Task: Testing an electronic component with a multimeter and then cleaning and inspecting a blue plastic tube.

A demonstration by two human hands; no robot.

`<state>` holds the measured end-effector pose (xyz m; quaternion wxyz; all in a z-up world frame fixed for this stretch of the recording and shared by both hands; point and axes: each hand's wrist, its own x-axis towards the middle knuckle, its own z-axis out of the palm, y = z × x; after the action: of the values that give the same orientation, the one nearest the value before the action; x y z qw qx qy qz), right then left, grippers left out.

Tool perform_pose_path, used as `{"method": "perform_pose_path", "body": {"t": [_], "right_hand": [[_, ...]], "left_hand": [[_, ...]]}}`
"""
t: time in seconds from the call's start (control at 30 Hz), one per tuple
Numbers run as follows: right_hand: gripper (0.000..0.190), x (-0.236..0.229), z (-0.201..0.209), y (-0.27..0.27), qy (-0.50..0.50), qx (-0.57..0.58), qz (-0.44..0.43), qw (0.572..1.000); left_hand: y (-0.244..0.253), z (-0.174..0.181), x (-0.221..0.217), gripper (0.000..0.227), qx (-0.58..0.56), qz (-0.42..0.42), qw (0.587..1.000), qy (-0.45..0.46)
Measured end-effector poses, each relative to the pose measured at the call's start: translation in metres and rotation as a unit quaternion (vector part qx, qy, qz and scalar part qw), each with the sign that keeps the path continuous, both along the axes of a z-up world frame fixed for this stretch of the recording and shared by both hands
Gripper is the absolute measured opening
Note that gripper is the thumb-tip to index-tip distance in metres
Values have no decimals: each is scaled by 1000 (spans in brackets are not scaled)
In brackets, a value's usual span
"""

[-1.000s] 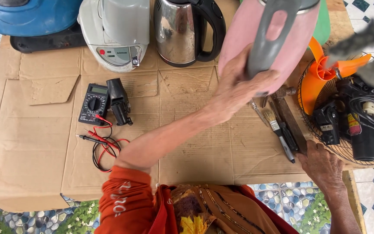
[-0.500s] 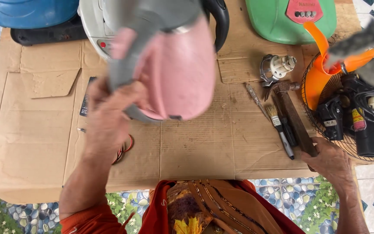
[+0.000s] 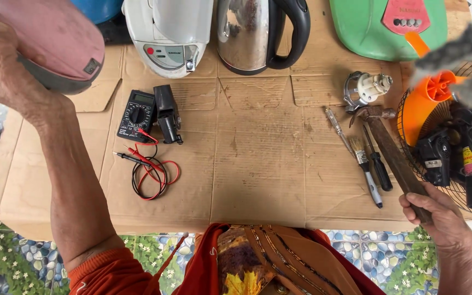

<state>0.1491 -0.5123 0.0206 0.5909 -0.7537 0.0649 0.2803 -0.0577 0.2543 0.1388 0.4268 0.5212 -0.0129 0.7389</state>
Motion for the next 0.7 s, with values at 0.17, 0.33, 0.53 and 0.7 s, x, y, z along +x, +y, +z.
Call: {"method": "perform_pose_path", "body": {"t": [0.17,0.33,0.53,0.7], "right_hand": [[16,-15,24,24,-32,-8,-10,999],[26,-16,32,30,-40,10,-18,999],[27,-31,42,44,-42,81,-60,994],[14,-73,101,96,-79,-94,-16,992]], "left_hand": [[37,-37,3,16,-100,61,993,26],[30,-45,18,23,-166,107,980,32],[37,-69,33,15,-208,169,961,70],[30,-81,47,33,-223,192,954,55]]}}
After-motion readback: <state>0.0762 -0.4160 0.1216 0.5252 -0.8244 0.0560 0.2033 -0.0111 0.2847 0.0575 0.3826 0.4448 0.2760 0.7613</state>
